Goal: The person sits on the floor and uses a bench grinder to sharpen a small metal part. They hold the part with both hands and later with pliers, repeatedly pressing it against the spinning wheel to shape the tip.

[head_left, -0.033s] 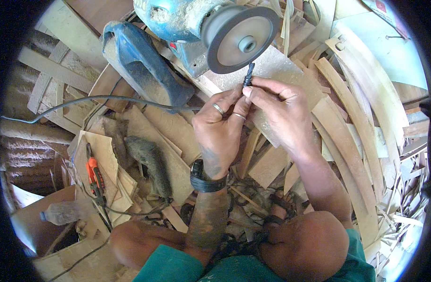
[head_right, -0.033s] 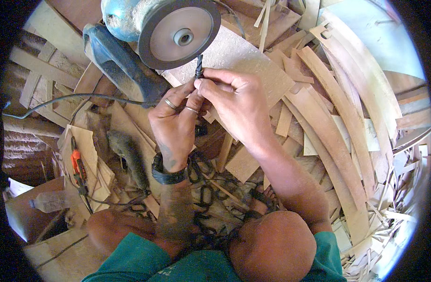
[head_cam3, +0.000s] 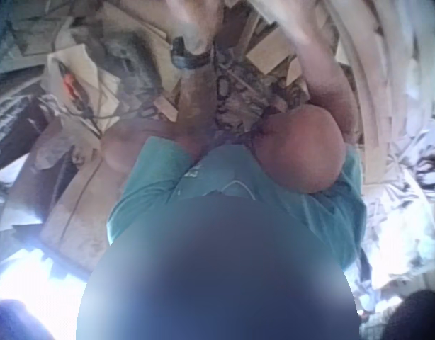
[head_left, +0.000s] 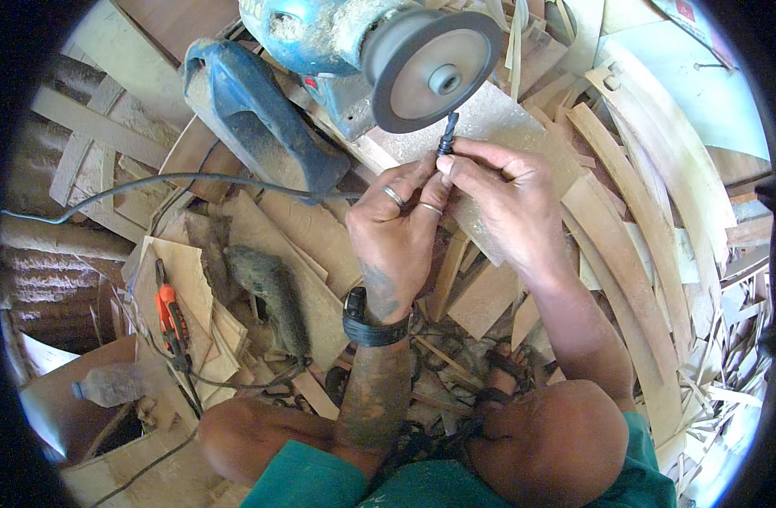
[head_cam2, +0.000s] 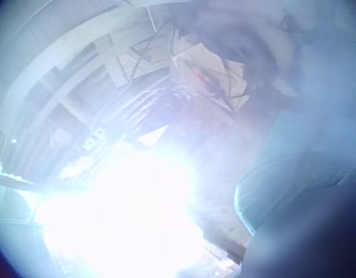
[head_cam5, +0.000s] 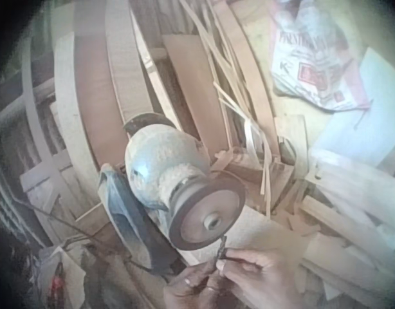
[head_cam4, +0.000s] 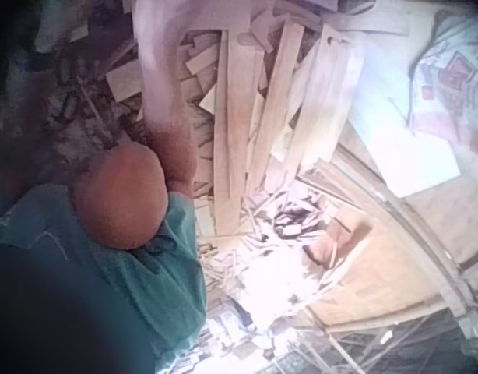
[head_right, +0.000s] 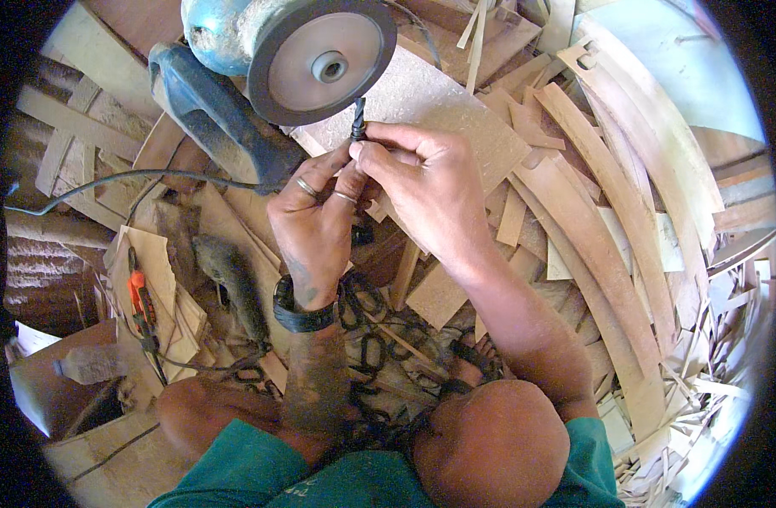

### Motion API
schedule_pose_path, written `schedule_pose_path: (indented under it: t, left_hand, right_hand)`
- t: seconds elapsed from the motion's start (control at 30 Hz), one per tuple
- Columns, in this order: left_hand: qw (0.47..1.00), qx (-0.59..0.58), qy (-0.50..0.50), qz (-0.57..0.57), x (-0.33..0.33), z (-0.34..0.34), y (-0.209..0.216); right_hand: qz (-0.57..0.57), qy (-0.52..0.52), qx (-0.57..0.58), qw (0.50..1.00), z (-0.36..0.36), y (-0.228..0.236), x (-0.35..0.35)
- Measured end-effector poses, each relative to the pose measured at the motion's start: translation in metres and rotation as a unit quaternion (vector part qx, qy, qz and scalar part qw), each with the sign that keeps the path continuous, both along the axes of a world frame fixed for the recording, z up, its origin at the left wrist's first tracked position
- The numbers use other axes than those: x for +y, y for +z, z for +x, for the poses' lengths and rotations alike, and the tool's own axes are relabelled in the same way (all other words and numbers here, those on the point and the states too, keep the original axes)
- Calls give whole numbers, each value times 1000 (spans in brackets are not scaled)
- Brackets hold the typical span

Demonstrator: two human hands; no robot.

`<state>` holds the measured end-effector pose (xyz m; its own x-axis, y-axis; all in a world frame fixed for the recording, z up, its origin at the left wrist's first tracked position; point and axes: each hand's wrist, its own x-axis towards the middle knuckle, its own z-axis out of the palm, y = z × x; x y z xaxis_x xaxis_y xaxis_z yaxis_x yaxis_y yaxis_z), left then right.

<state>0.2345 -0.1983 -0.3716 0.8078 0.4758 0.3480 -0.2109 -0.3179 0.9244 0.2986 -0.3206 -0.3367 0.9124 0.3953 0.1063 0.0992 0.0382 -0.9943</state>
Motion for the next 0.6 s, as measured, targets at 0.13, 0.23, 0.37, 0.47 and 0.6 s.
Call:
schedule_pose_path:
  t: [0.13, 0.23, 0.37, 0.47, 0.6]
  left_hand:
    - [1000, -1, 29, -3, -4, 5, 1]
    - [998, -34, 42, 19, -7, 8, 1]
    - [998, -27, 52, -12, -13, 9, -3]
    - [997, -38, 63, 6, -15, 8, -4]
    - [997, -23, 76, -1, -16, 10, -3]
  right_hand:
    - [10, -14, -22, 1000, -2, 0, 3]
    - [40, -13, -23, 999, -3, -2, 5]
    - [55, -35, -19, 998, -5, -5, 7]
    - [65, -37, -13, 997, -6, -5, 8]
    - [58, -44, 3, 997, -5, -4, 8]
